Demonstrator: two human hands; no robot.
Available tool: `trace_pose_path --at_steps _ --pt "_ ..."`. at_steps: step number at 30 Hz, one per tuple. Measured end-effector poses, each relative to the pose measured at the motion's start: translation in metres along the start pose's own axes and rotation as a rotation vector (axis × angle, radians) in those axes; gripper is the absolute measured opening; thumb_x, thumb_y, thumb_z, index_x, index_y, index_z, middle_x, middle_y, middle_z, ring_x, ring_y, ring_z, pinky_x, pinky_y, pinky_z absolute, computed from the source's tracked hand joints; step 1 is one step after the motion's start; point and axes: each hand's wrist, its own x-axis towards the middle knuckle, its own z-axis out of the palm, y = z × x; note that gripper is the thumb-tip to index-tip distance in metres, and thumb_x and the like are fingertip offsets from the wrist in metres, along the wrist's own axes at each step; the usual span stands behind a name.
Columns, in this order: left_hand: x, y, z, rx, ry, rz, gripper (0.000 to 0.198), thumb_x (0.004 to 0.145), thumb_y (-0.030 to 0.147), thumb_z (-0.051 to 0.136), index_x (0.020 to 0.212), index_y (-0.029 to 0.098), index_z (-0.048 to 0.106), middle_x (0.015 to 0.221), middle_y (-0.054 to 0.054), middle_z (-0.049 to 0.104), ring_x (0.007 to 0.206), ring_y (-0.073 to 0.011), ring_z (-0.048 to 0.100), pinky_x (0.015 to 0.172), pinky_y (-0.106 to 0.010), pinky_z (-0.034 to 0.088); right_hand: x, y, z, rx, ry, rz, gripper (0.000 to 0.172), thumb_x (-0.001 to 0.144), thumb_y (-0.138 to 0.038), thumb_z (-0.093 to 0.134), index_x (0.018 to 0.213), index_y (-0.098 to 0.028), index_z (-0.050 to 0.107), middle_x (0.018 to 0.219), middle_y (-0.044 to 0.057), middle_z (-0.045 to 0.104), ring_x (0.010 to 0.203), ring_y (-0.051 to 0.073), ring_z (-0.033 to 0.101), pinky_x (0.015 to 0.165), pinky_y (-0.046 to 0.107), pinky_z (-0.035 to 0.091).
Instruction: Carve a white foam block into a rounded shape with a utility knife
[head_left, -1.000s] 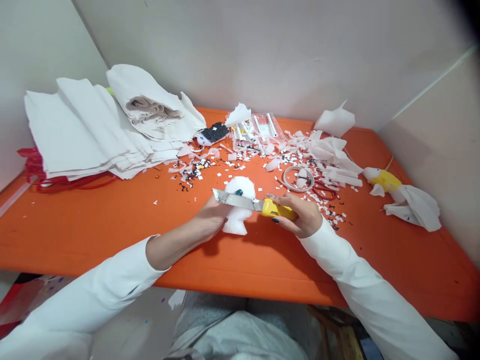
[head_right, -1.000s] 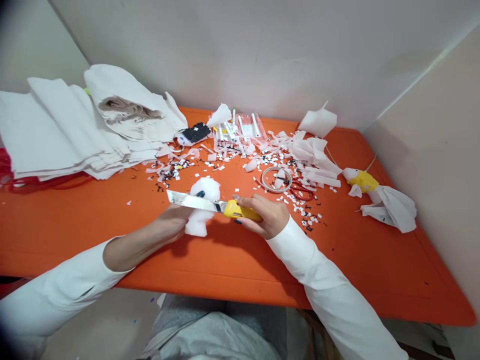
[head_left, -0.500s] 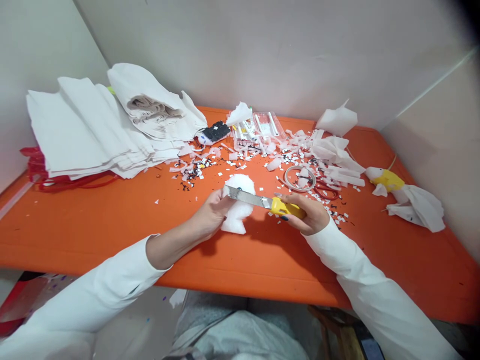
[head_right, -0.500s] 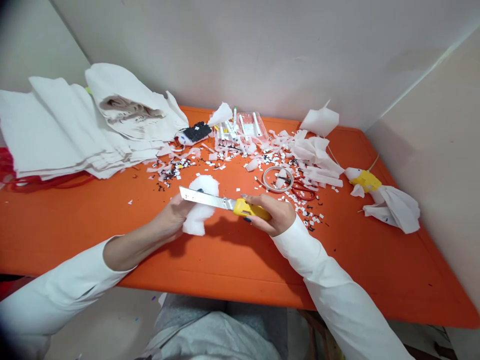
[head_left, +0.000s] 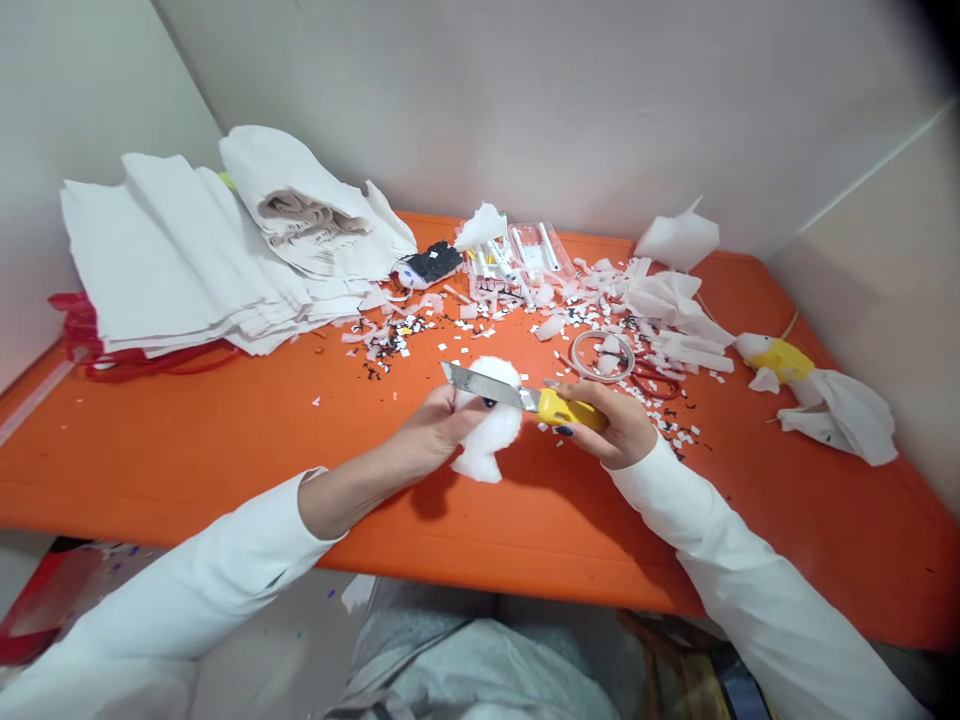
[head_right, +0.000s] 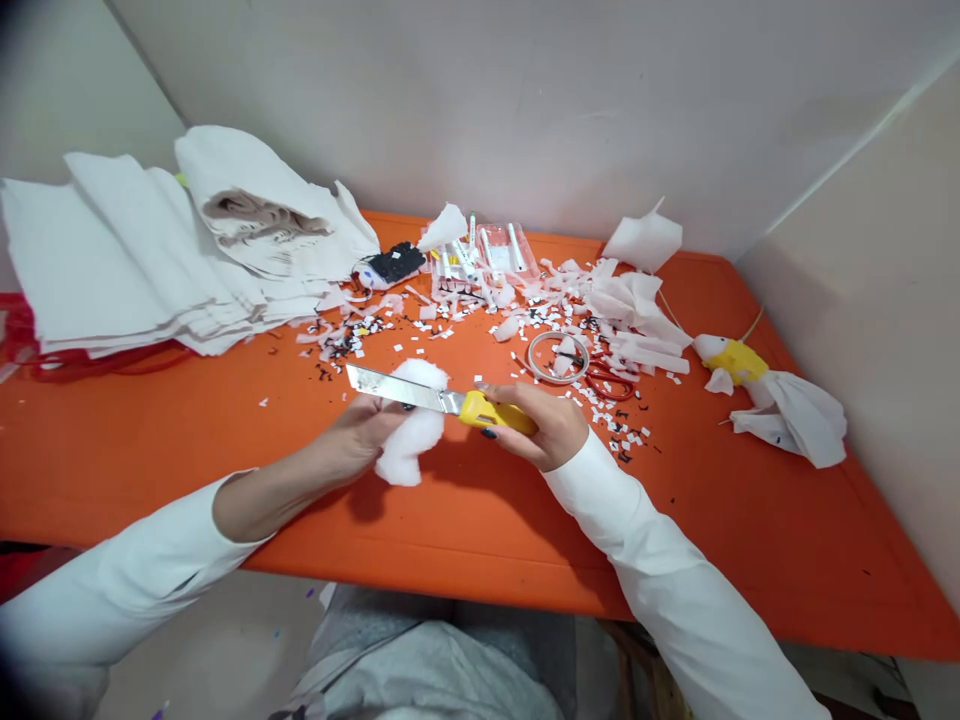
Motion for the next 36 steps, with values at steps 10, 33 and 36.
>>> trace_pose_path --at_steps 10,33,36 --pt "0.011 -0.006 -0.016 0.056 0.029 0.043 0.057 0.061 0.066 0.072 0.078 0.013 0.061 0.059 0.0 0.058 0.046 -0.0076 0.048 0.041 -0.017 0.036 -0.011 0.01 0.003 0.28 0.115 0.123 0.026 0.088 -0.033 0.062 0.113 -0.025 0.058 0.11 0.011 0.072 0.085 0.02 0.073 0.069 0.028 0.057" --pt "-0.004 0.0 -0.007 0.095 -0.08 0.009 0.026 0.071 0.04 0.066 0.071 0.015 0.059 0.059 0.003 0.051 0.047 -0.0057 0.039 0.042 -0.017 0.03 0.0 -0.002 0.005 0.132 -0.002 0.053 0.026 0.086 -0.031 0.063 0.111 -0.023 0.062 0.11 0.01 0.073 0.093 0.022 0.073 0.074 0.028 0.059" --pt "-0.002 -0.003 -0.011 0.089 -0.086 0.037 0.023 0.069 0.037 0.067 0.07 0.015 0.058 0.056 0.003 0.05 0.045 -0.0054 0.038 0.04 -0.017 0.029 -0.001 -0.002 0.005 0.195 -0.004 0.068 0.026 0.086 -0.03 0.064 0.111 -0.024 0.062 0.11 0.01 0.073 0.096 0.023 0.072 0.075 0.028 0.059"
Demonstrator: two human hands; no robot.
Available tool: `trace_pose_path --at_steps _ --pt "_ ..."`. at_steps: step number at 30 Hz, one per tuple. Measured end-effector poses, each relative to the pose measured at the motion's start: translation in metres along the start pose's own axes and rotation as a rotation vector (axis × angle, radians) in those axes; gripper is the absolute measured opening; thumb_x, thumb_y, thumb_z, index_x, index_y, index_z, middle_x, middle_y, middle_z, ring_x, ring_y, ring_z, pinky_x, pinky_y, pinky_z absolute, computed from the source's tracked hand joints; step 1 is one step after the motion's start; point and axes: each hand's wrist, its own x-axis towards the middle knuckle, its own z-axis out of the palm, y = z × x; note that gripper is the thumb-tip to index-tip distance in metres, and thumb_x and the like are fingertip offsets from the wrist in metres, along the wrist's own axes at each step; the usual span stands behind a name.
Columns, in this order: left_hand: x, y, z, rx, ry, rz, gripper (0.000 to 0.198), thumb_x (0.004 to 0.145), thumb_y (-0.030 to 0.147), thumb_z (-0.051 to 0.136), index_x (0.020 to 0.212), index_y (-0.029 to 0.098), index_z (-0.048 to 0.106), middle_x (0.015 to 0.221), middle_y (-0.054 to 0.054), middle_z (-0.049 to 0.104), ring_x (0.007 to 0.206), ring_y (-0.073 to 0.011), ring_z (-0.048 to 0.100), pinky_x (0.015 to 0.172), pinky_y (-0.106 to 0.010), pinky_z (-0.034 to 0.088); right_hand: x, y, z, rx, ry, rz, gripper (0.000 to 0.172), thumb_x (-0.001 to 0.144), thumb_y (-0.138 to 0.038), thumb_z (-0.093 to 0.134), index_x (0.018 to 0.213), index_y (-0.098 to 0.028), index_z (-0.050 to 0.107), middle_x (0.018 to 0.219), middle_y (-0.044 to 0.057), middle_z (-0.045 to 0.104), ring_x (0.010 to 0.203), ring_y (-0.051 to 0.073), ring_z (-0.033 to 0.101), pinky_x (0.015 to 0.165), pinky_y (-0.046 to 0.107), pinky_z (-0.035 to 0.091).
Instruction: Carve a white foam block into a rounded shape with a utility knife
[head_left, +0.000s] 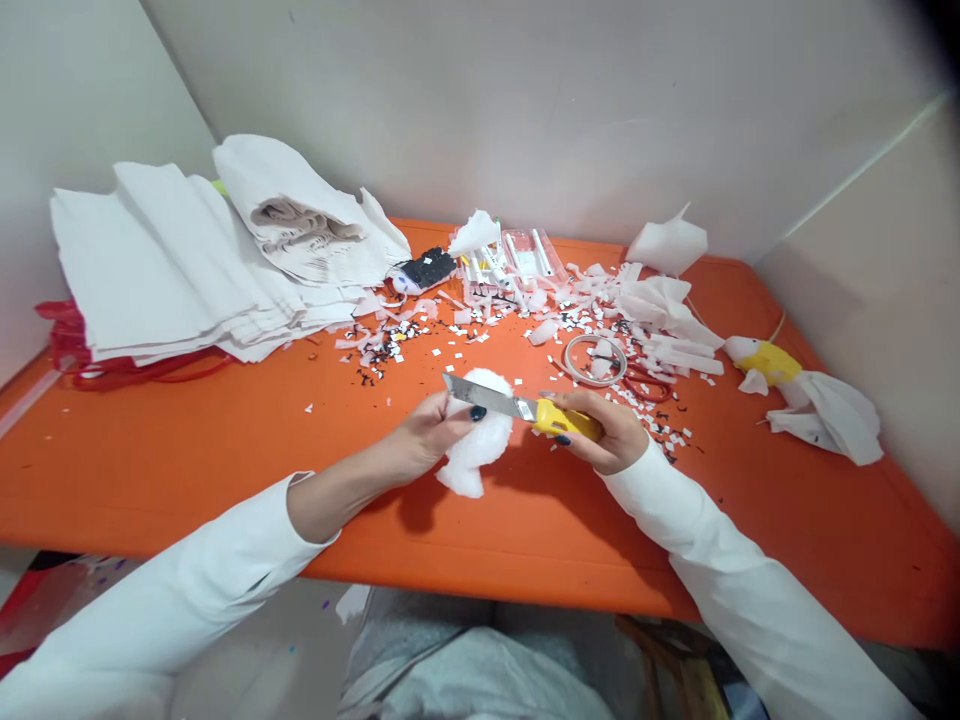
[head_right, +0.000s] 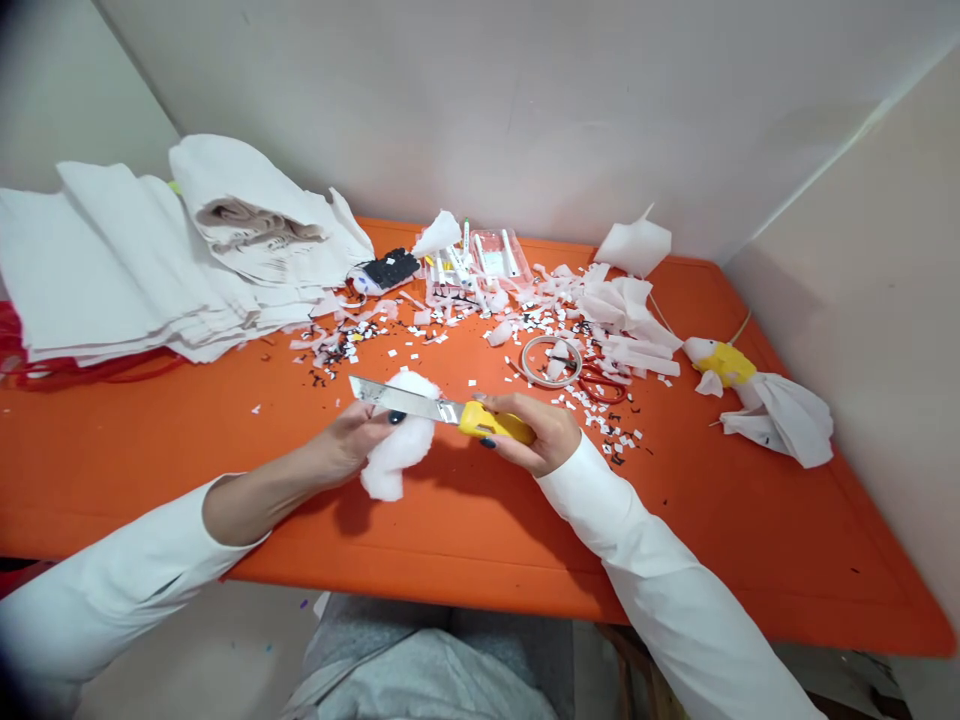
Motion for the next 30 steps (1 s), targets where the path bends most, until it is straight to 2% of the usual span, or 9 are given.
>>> trace_pose_path --at_steps 4,8,11,16,20,23,26,30 --pt "0.003 -0.004 -0.005 0.013 -0.027 -0.043 0.029 0.068 0.042 0.07 0.069 0.015 0.059 0.055 0.002 0.052 0.045 -0.0061 0.039 0.04 -0.017 0.031 0.0 0.0 0.0 0.057 0.001 0.024 0.026 0.086 -0.035 0.063 0.109 -0.023 0.063 0.109 0.012 0.073 0.091 0.024 0.073 0.075 0.031 0.059" --pt "0.004 -0.005 -0.008 0.028 -0.002 -0.037 0.032 0.064 0.042 0.076 0.073 0.015 0.062 0.055 0.001 0.054 0.046 -0.0069 0.042 0.04 -0.017 0.033 0.0 0.001 -0.001 0.05 -0.037 0.023 0.027 0.087 -0.037 0.062 0.11 -0.022 0.063 0.111 0.011 0.073 0.093 0.024 0.073 0.075 0.03 0.059" --pt "0.004 -0.005 -0.008 -0.003 -0.044 -0.022 0.032 0.064 0.044 0.074 0.069 0.015 0.061 0.054 0.001 0.054 0.045 -0.0075 0.043 0.041 -0.018 0.034 -0.001 0.001 -0.002 0.025 -0.025 -0.015 0.027 0.088 -0.034 0.062 0.113 -0.023 0.061 0.111 0.011 0.073 0.091 0.022 0.073 0.069 0.027 0.059" --pt "0.002 -0.007 -0.009 0.023 -0.066 -0.08 0.03 0.067 0.042 0.072 0.064 0.015 0.058 0.053 0.001 0.051 0.044 -0.007 0.041 0.039 -0.018 0.032 0.001 -0.001 0.0 -0.005 -0.027 -0.049 0.028 0.088 -0.035 0.061 0.114 -0.024 0.06 0.109 0.009 0.073 0.096 0.023 0.072 0.073 0.028 0.058" --pt "0.002 -0.009 -0.012 0.003 -0.156 -0.019 0.037 0.071 0.05 0.069 0.07 0.015 0.061 0.057 0.0 0.055 0.045 -0.0078 0.045 0.039 -0.018 0.034 -0.001 -0.002 -0.001 -0.015 -0.023 -0.002 0.026 0.089 -0.036 0.06 0.112 -0.024 0.061 0.109 0.01 0.073 0.097 0.024 0.072 0.071 0.029 0.059" --pt "0.002 -0.008 -0.012 0.0 -0.221 -0.038 0.042 0.076 0.056 0.064 0.074 0.014 0.063 0.059 -0.002 0.058 0.042 -0.008 0.046 0.038 -0.019 0.034 -0.001 -0.001 -0.001 0.011 -0.031 -0.013 0.027 0.088 -0.034 0.061 0.113 -0.024 0.061 0.11 0.011 0.073 0.098 0.024 0.071 0.074 0.03 0.059" --pt "0.001 -0.004 -0.01 0.021 -0.235 -0.05 0.041 0.075 0.055 0.066 0.073 0.014 0.063 0.057 -0.002 0.058 0.043 -0.0089 0.047 0.039 -0.02 0.036 -0.001 0.0 -0.002 0.052 -0.054 -0.036 0.028 0.087 -0.033 0.062 0.114 -0.024 0.061 0.112 0.011 0.072 0.094 0.023 0.072 0.074 0.029 0.058" --pt "0.0 0.001 -0.006 0.024 -0.263 -0.039 0.039 0.073 0.053 0.068 0.073 0.015 0.063 0.058 -0.003 0.058 0.047 -0.0108 0.05 0.041 -0.02 0.037 -0.003 0.002 -0.002 0.059 -0.052 -0.006 0.03 0.087 -0.039 0.061 0.111 -0.023 0.062 0.107 0.012 0.074 0.086 0.023 0.074 0.069 0.03 0.059"
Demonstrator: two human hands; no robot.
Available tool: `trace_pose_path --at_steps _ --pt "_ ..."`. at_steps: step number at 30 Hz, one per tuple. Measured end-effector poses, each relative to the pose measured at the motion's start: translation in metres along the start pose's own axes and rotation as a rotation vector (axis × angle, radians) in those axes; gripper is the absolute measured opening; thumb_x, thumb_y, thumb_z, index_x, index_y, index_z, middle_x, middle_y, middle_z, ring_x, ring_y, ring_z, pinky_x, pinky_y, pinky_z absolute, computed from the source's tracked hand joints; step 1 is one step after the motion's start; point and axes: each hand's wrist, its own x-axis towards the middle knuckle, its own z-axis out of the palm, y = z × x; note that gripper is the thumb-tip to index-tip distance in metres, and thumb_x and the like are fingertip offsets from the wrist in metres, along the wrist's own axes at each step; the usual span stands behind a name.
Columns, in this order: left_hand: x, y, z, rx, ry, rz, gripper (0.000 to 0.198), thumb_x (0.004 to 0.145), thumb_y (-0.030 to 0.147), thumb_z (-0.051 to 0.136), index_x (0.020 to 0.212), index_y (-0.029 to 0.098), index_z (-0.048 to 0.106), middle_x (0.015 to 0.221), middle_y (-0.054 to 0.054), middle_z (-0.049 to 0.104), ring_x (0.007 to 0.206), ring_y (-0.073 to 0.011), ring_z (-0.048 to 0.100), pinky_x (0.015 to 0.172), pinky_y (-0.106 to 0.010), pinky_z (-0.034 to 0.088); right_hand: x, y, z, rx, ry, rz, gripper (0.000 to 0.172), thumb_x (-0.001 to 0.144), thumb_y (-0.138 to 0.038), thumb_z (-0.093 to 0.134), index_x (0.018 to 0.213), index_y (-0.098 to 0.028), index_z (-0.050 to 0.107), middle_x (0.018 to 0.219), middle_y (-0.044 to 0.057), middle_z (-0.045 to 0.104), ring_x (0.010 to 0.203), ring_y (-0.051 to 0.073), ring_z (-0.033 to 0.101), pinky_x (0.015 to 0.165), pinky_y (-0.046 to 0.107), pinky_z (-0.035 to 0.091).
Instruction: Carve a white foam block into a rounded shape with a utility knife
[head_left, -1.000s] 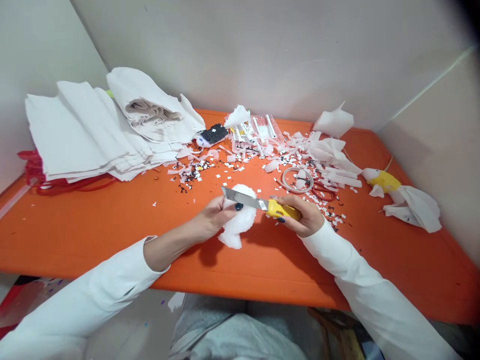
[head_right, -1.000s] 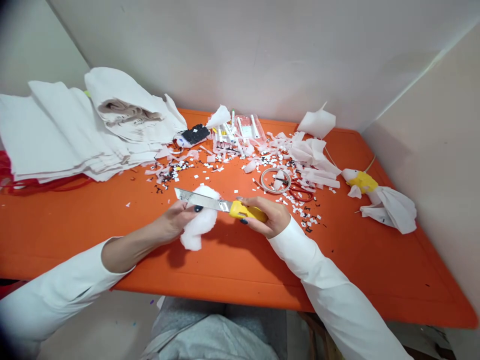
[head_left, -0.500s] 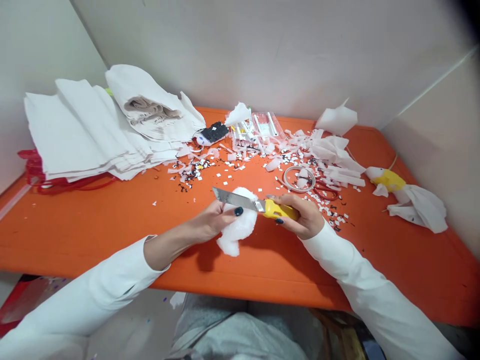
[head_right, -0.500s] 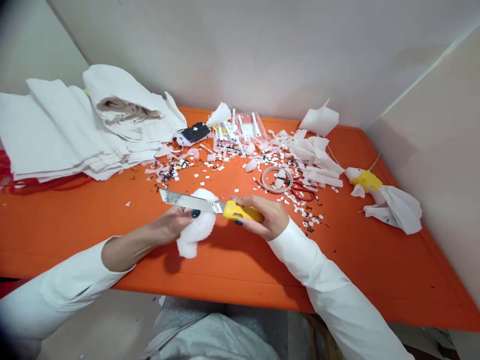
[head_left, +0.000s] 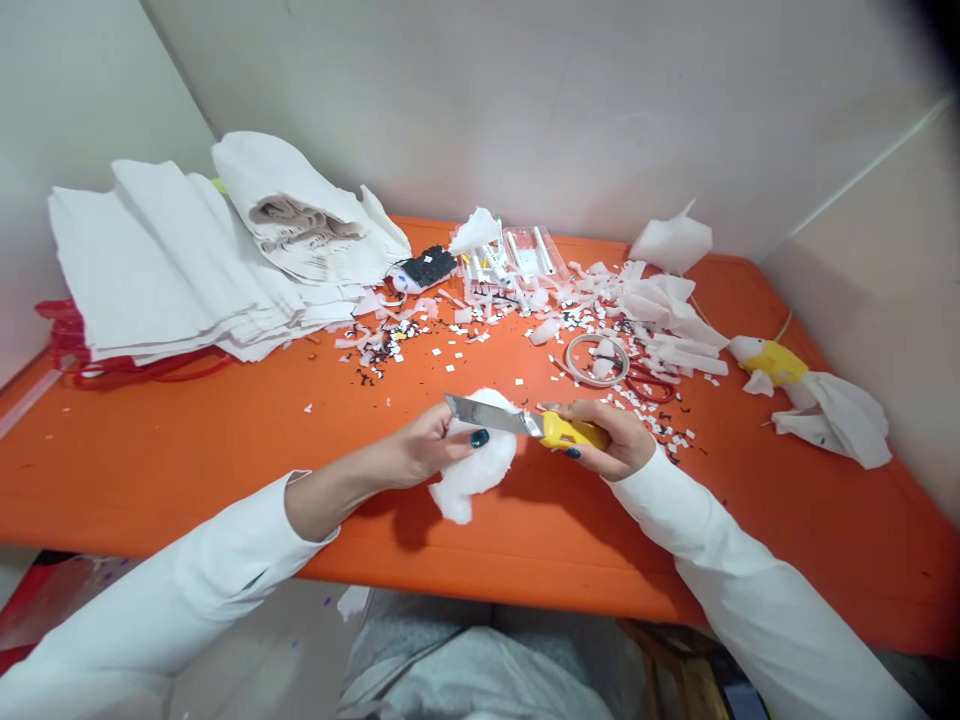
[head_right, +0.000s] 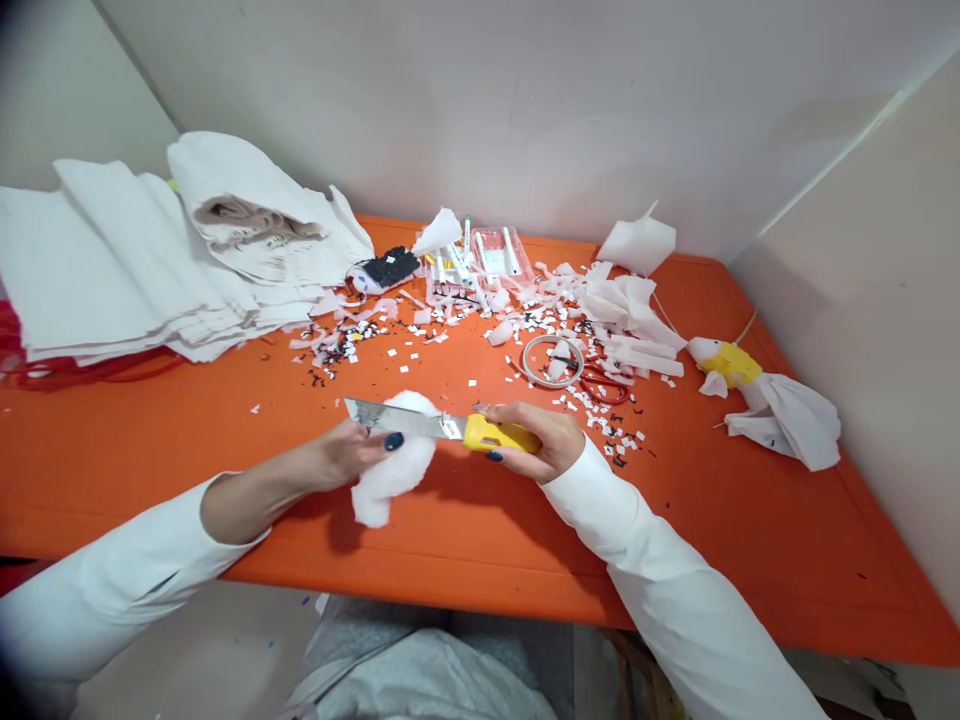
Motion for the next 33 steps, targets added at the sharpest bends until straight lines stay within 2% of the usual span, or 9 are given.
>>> trace_pose_path --at_steps 5,7,10,14,17,22,25,28,33 --pt "-0.007 0.004 0.001 0.048 -0.037 -0.052 0.043 0.074 0.055 0.067 0.066 0.013 0.06 0.055 -0.001 0.055 0.046 -0.0087 0.046 0.042 -0.018 0.036 0.004 -0.002 0.005 0.071 -0.024 0.028 0.03 0.087 -0.04 0.062 0.113 -0.024 0.061 0.111 0.012 0.072 0.095 0.024 0.072 0.077 0.032 0.058" --pt "-0.009 0.004 0.001 0.065 -0.068 -0.05 0.044 0.074 0.057 0.066 0.076 0.013 0.063 0.06 -0.003 0.058 0.049 -0.0097 0.049 0.043 -0.018 0.037 0.003 -0.001 0.004 0.087 0.008 0.039 0.028 0.086 -0.04 0.063 0.109 -0.025 0.062 0.11 0.012 0.072 0.092 0.023 0.072 0.075 0.032 0.058" --pt "-0.008 0.005 -0.002 0.08 0.002 -0.016 0.051 0.071 0.059 0.068 0.092 0.013 0.064 0.069 -0.004 0.063 0.054 -0.0114 0.053 0.046 -0.018 0.04 0.0 0.004 0.0 0.129 0.121 0.126 0.03 0.084 -0.047 0.063 0.103 -0.024 0.061 0.101 0.011 0.073 0.081 0.021 0.071 0.068 0.031 0.057" --pt "-0.001 0.003 -0.005 0.115 0.087 -0.028 0.058 0.071 0.056 0.07 0.108 0.013 0.059 0.081 -0.005 0.066 0.061 -0.0129 0.058 0.05 -0.019 0.046 0.002 0.011 -0.004 0.284 0.286 0.319 0.042 0.086 -0.057 0.055 0.113 -0.025 0.054 0.077 0.001 0.064 0.054 0.012 0.057 0.048 0.025 0.047" --pt "0.004 0.001 -0.003 0.147 0.119 -0.061 0.058 0.077 0.052 0.065 0.12 0.016 0.052 0.087 -0.006 0.068 0.059 -0.0138 0.062 0.049 -0.02 0.048 0.008 0.009 0.0 0.303 0.298 0.356 0.05 0.079 -0.058 0.063 0.115 -0.024 0.056 0.078 0.001 0.064 0.058 0.014 0.057 0.048 0.026 0.047" --pt "0.008 0.001 0.005 0.391 0.239 -0.08 0.043 0.077 0.043 0.064 0.108 0.015 0.057 0.081 -0.003 0.067 0.06 -0.0153 0.062 0.05 -0.022 0.047 0.018 -0.005 0.018 0.319 0.303 0.437 0.044 0.069 -0.044 0.078 0.105 -0.024 0.061 0.108 0.008 0.07 0.083 0.021 0.067 0.056 0.029 0.055" --pt "0.008 0.004 0.009 0.507 0.262 -0.051 0.034 0.076 0.042 0.064 0.096 0.015 0.06 0.077 -0.001 0.066 0.064 -0.0161 0.061 0.052 -0.022 0.046 0.021 -0.011 0.025 0.412 0.289 0.427 0.043 0.067 -0.043 0.08 0.1 -0.022 0.061 0.095 0.008 0.073 0.08 0.021 0.069 0.058 0.029 0.058" --pt "0.008 0.006 0.012 0.527 0.23 -0.041 0.031 0.076 0.041 0.062 0.095 0.016 0.06 0.077 -0.001 0.066 0.066 -0.0165 0.062 0.054 -0.022 0.047 0.023 -0.014 0.025 0.412 0.282 0.41 0.039 0.067 -0.039 0.08 0.096 -0.021 0.06 0.081 0.004 0.07 0.077 0.019 0.069 0.062 0.03 0.06" --pt "0.008 0.006 0.013 0.507 0.174 -0.068 0.031 0.077 0.035 0.06 0.101 0.015 0.06 0.077 -0.001 0.067 0.067 -0.0166 0.064 0.055 -0.022 0.048 0.023 -0.015 0.022 0.385 0.288 0.379 0.031 0.068 -0.028 0.077 0.094 -0.02 0.061 0.083 0.001 0.067 0.076 0.016 0.067 0.069 0.029 0.058"
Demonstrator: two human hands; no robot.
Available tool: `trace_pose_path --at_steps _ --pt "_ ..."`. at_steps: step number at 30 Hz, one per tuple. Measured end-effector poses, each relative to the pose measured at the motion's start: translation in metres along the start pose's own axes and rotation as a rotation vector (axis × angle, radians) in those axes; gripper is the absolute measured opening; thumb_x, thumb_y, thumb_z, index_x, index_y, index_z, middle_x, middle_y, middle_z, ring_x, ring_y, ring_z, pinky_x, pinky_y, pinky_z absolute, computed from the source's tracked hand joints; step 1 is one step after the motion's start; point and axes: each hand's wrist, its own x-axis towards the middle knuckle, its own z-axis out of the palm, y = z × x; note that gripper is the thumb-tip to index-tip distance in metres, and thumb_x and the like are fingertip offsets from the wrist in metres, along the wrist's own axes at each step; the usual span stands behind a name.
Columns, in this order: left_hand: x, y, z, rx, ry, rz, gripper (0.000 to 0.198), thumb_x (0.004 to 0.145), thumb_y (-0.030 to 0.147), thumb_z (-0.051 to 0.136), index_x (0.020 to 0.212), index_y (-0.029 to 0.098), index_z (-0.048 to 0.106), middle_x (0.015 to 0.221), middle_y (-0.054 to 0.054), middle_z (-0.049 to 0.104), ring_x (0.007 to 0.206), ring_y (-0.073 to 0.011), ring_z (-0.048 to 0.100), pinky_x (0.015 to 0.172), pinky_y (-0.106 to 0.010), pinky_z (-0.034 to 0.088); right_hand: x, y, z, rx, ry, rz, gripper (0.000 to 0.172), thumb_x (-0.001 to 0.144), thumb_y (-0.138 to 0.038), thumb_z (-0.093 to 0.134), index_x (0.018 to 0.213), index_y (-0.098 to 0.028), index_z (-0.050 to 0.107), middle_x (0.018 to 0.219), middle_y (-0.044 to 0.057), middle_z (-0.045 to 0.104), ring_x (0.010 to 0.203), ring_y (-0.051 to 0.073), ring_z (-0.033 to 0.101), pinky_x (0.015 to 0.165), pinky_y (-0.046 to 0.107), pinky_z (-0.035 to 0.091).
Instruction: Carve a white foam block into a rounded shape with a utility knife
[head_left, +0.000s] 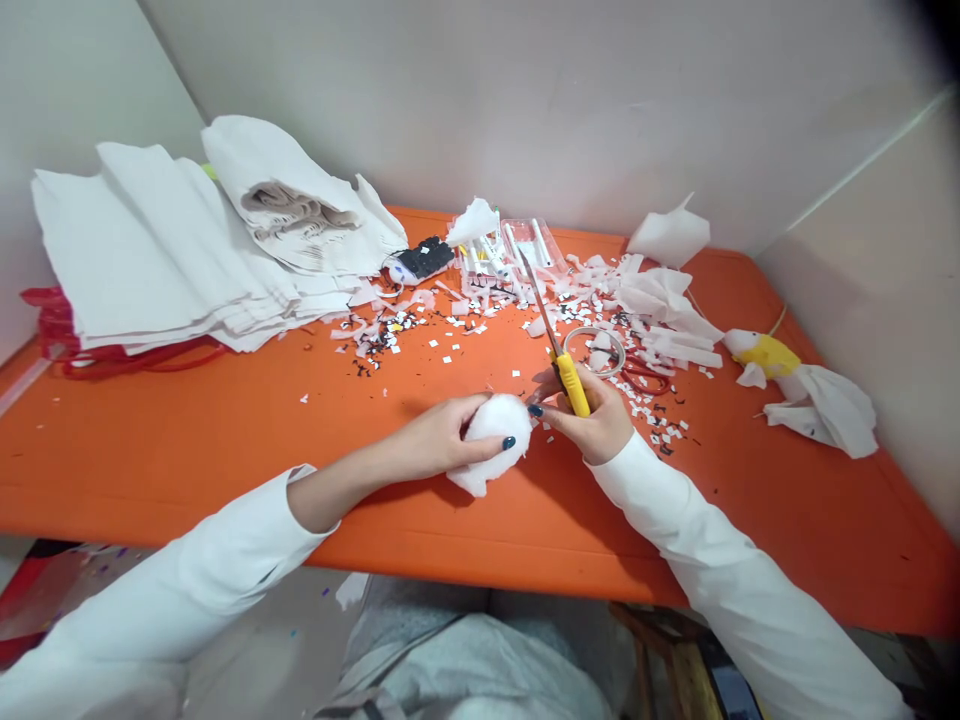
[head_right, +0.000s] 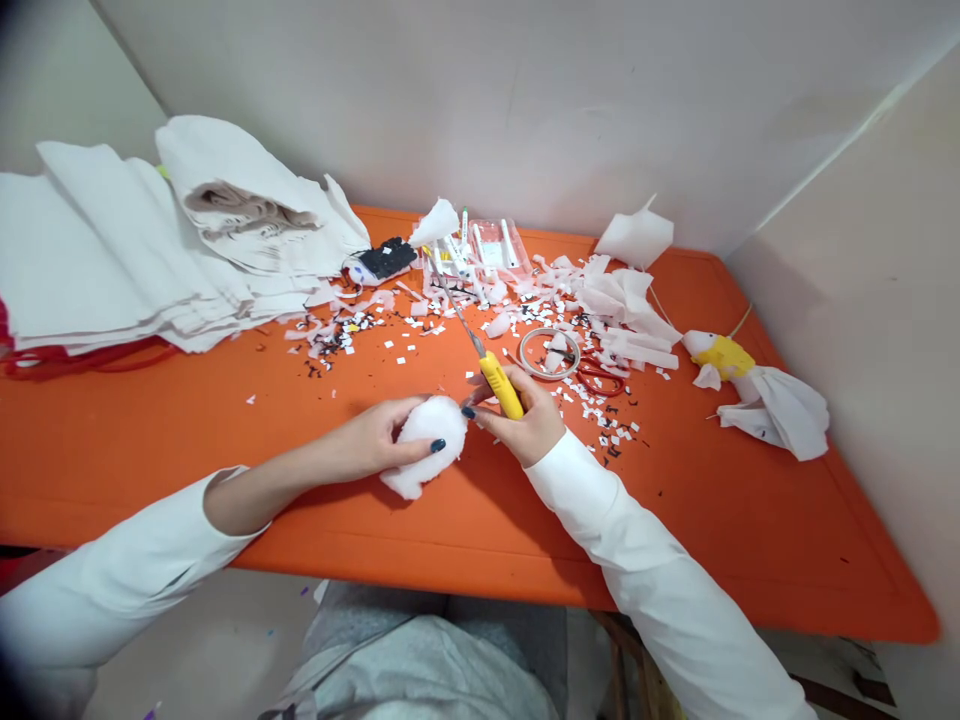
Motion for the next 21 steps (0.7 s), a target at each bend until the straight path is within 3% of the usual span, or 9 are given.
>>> trace_pose_path --at_steps 7,12,14,18,21 --pt "0.0 -0.003 -0.004 -0.094 -0.101 -0.059 0.036 0.08 0.036 0.059 0.11 0.016 0.057 0.086 -0.002 0.066 0.066 -0.015 0.064 0.051 -0.021 0.049 0.002 -0.005 -0.002 -0.109 0.058 0.004 0.023 0.068 -0.025 0.074 0.087 -0.02 0.063 0.077 0.0 0.066 0.074 0.016 0.065 0.071 0.03 0.056" --pt "0.003 -0.011 -0.005 -0.197 -0.046 -0.052 0.042 0.076 0.043 0.067 0.103 0.017 0.049 0.09 -0.002 0.062 0.069 -0.0141 0.063 0.052 -0.02 0.049 0.016 0.003 -0.038 -0.171 0.373 0.075 0.038 0.062 -0.038 0.077 0.092 -0.019 0.064 0.085 0.004 0.068 0.072 0.017 0.064 0.066 0.032 0.055" --pt "0.004 -0.014 -0.005 -0.287 -0.01 -0.053 0.043 0.075 0.047 0.068 0.097 0.018 0.045 0.087 -0.001 0.06 0.065 -0.0132 0.062 0.049 -0.02 0.049 0.021 0.004 -0.065 -0.386 0.539 0.072 0.037 0.063 -0.039 0.074 0.092 -0.018 0.065 0.078 0.003 0.066 0.066 0.017 0.061 0.064 0.033 0.053" --pt "0.009 -0.018 -0.005 -0.475 0.044 -0.082 0.046 0.074 0.049 0.068 0.1 0.018 0.046 0.088 -0.003 0.061 0.067 -0.0151 0.063 0.051 -0.025 0.053 0.022 -0.003 -0.118 -1.101 0.676 0.217 0.03 0.071 -0.034 0.066 0.098 -0.021 0.068 0.077 0.006 0.066 0.072 0.024 0.061 0.071 0.043 0.049" --pt "0.012 -0.018 -0.005 -0.628 0.076 -0.096 0.055 0.066 0.042 0.076 0.107 0.016 0.051 0.099 -0.008 0.065 0.08 -0.0195 0.065 0.06 -0.026 0.054 0.018 -0.013 -0.137 -1.223 0.726 0.28 0.03 0.072 -0.036 0.065 0.097 -0.019 0.068 0.077 0.013 0.066 0.074 0.031 0.06 0.07 0.051 0.045"
